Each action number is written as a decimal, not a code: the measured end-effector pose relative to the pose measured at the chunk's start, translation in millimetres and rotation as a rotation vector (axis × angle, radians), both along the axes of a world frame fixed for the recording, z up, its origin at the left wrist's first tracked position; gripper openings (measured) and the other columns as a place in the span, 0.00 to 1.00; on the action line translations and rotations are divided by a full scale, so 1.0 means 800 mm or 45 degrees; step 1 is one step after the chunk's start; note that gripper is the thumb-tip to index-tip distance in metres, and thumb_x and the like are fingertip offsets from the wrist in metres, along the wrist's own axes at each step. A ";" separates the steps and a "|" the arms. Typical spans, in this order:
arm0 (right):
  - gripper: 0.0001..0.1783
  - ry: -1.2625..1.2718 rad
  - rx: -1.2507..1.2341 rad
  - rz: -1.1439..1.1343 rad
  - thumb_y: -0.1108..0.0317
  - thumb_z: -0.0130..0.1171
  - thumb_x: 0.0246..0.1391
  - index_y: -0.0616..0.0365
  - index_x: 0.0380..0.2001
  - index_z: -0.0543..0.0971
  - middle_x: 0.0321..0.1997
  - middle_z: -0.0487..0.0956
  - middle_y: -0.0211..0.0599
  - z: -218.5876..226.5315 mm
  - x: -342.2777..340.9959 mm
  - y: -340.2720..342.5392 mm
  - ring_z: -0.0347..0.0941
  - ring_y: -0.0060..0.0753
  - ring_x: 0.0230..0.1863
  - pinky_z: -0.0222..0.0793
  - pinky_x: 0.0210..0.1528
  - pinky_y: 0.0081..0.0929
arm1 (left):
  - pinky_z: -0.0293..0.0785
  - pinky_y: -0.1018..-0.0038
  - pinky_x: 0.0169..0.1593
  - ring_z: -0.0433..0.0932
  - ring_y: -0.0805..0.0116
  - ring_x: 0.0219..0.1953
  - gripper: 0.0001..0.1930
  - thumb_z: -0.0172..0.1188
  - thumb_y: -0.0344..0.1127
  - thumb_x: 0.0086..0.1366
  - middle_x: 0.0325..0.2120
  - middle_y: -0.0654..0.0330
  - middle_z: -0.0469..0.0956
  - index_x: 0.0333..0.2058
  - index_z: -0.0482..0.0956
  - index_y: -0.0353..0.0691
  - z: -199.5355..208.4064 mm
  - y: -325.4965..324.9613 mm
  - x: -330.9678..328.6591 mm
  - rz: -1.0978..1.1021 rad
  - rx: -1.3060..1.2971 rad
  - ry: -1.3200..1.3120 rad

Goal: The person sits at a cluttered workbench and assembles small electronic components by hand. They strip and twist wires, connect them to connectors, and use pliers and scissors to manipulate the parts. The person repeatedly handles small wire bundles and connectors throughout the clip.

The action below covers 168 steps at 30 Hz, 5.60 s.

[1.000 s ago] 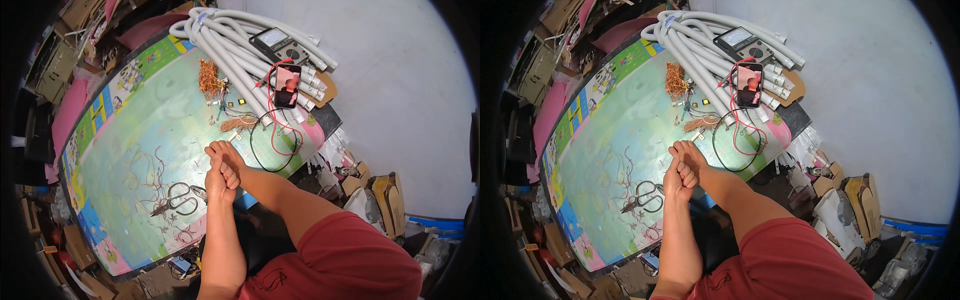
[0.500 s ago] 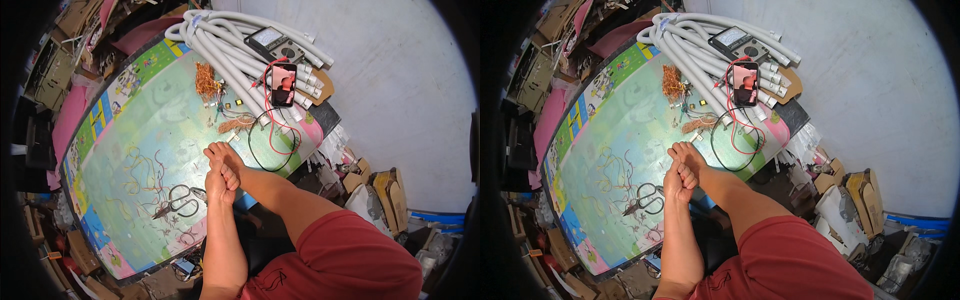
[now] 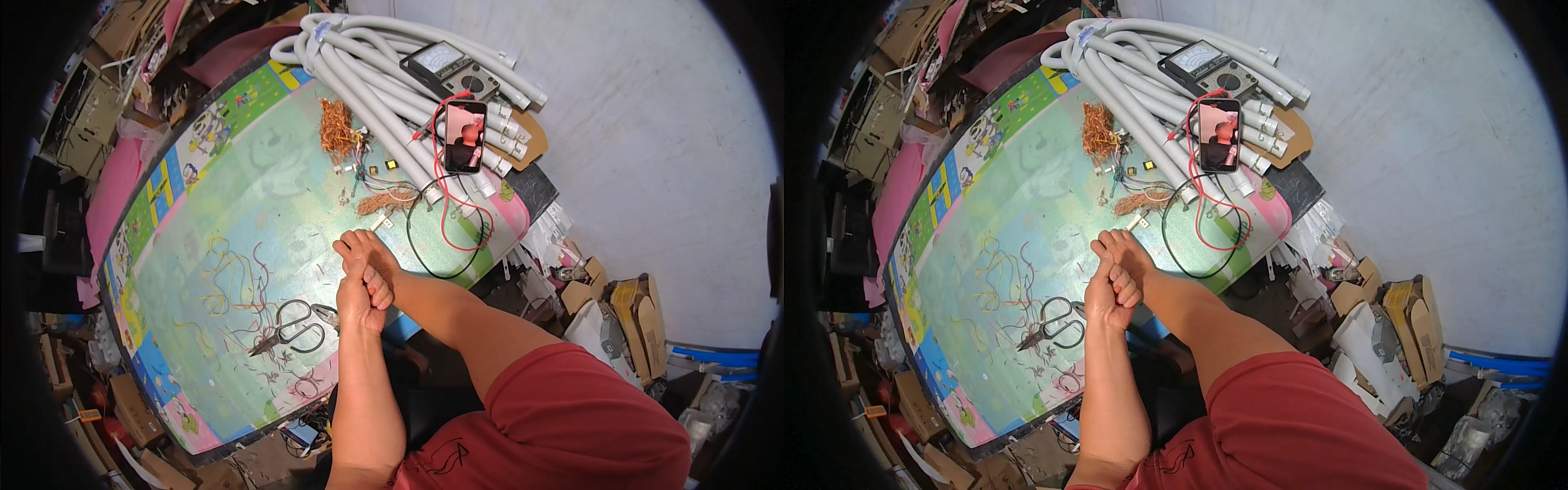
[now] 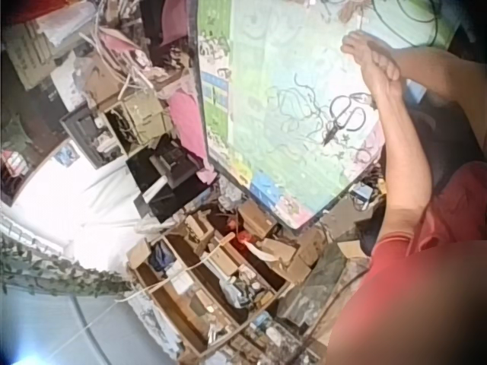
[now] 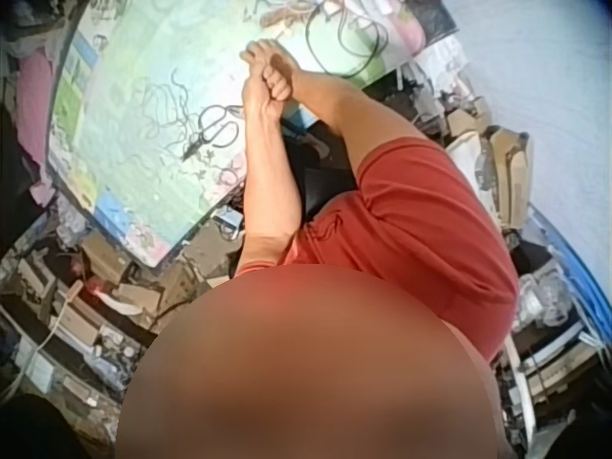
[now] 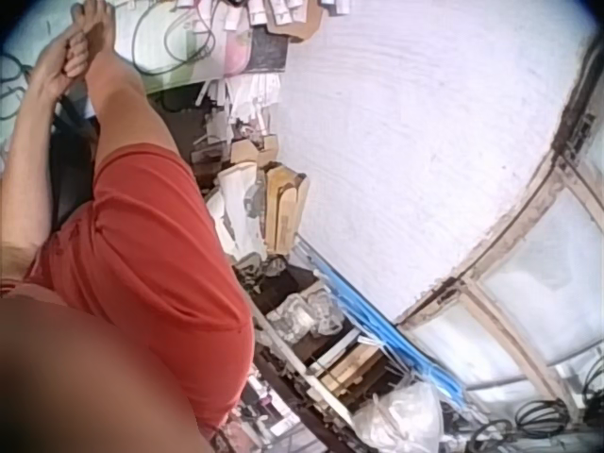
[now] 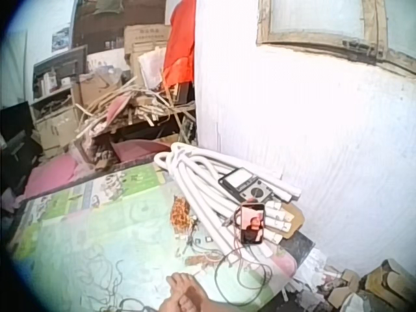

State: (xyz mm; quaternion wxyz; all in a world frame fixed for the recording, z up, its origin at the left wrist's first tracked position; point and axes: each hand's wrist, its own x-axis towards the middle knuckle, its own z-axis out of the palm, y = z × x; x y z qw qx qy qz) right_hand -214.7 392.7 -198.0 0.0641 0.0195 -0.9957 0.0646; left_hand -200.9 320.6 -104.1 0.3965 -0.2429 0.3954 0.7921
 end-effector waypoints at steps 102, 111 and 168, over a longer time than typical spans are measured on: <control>0.15 0.080 -0.024 0.038 0.65 0.56 0.43 0.52 0.36 0.70 0.36 0.65 0.33 0.015 0.002 0.008 0.61 0.32 0.43 0.57 0.48 0.26 | 0.46 0.80 0.12 0.50 0.77 0.09 0.20 0.52 0.46 0.68 0.10 0.70 0.55 0.19 0.60 0.49 0.003 0.000 0.000 -0.001 -0.009 0.034; 0.14 0.070 0.021 0.027 0.64 0.56 0.43 0.52 0.36 0.70 0.36 0.65 0.32 0.016 0.002 0.008 0.61 0.31 0.44 0.57 0.48 0.26 | 0.46 0.80 0.12 0.50 0.77 0.09 0.21 0.53 0.47 0.68 0.10 0.70 0.54 0.18 0.59 0.50 0.003 0.000 0.000 -0.012 0.004 0.041; 0.14 0.209 -0.094 -0.009 0.67 0.56 0.41 0.51 0.36 0.71 0.36 0.66 0.32 0.007 0.003 0.008 0.63 0.33 0.41 0.59 0.46 0.27 | 0.46 0.80 0.10 0.50 0.77 0.07 0.19 0.49 0.43 0.68 0.09 0.69 0.55 0.18 0.59 0.49 -0.003 0.003 -0.001 0.025 0.066 0.014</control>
